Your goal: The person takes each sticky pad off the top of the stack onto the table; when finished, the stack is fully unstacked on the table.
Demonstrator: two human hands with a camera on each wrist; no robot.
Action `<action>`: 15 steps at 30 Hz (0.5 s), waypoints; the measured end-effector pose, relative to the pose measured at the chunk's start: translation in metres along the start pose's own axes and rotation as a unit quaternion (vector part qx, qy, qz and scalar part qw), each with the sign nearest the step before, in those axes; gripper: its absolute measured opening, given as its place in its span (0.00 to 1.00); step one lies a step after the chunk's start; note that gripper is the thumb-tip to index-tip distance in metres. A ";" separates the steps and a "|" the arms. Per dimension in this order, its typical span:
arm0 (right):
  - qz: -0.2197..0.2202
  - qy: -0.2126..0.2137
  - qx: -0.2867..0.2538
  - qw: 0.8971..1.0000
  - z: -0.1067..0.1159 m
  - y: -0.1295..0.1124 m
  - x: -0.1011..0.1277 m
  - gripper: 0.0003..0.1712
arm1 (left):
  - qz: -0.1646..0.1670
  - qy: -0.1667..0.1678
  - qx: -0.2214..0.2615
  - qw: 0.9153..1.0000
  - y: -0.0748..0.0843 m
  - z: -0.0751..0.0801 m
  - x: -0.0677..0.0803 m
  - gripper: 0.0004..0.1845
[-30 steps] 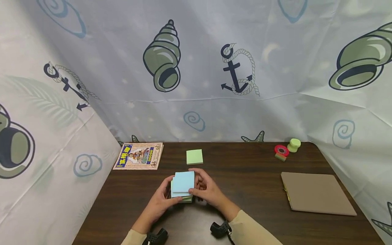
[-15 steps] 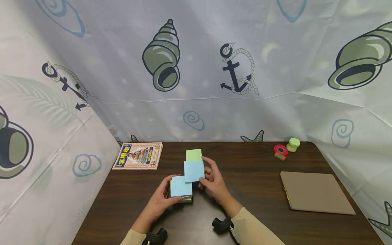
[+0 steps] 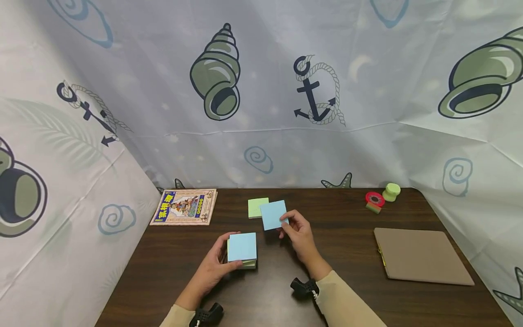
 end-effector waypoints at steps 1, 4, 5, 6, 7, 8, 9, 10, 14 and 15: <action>0.000 0.008 0.005 1.000 0.006 0.000 -0.001 0.08 | -0.001 0.000 -0.001 1.000 0.000 0.000 0.000 0.47; 0.001 0.038 0.019 0.999 0.023 0.000 -0.006 0.08 | -0.006 0.001 -0.004 1.000 0.000 0.000 0.000 0.47; 0.002 0.048 0.027 0.998 0.029 -0.001 -0.007 0.08 | -0.008 0.001 -0.006 1.000 0.000 0.000 0.000 0.47; 0.005 0.057 0.039 0.998 0.035 -0.002 -0.008 0.08 | -0.012 0.001 -0.008 1.000 0.000 0.000 0.000 0.47; 0.008 0.064 0.054 0.996 0.040 -0.003 -0.009 0.08 | -0.017 -0.001 -0.011 1.000 0.000 0.000 0.000 0.47; 0.013 0.071 0.075 0.995 0.045 -0.004 -0.009 0.08 | -0.019 -0.001 -0.011 1.000 0.000 0.000 0.000 0.46; 0.017 0.075 0.099 0.992 0.048 -0.006 -0.010 0.08 | -0.020 -0.002 -0.011 1.000 0.000 0.000 0.000 0.46; 0.025 0.078 0.123 0.989 0.051 -0.008 -0.010 0.08 | -0.021 -0.003 -0.010 1.000 0.000 0.000 0.000 0.46; 0.031 0.085 0.214 0.973 0.055 -0.012 -0.011 0.09 | -0.016 -0.004 -0.005 1.000 0.002 -0.001 0.001 0.47; 0.027 0.081 0.229 0.970 0.055 -0.012 -0.011 0.09 | -0.016 -0.004 -0.005 1.000 0.003 -0.001 0.001 0.47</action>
Point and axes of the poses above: each hand's wrist, its own x-axis away from the middle knuckle, its own z-axis out of the back of the hand, y = z × x, the point moved 10 cm from there along -x, towards the middle knuckle, and after that the axes turned 10 degrees about z, right-handed, at the moved point
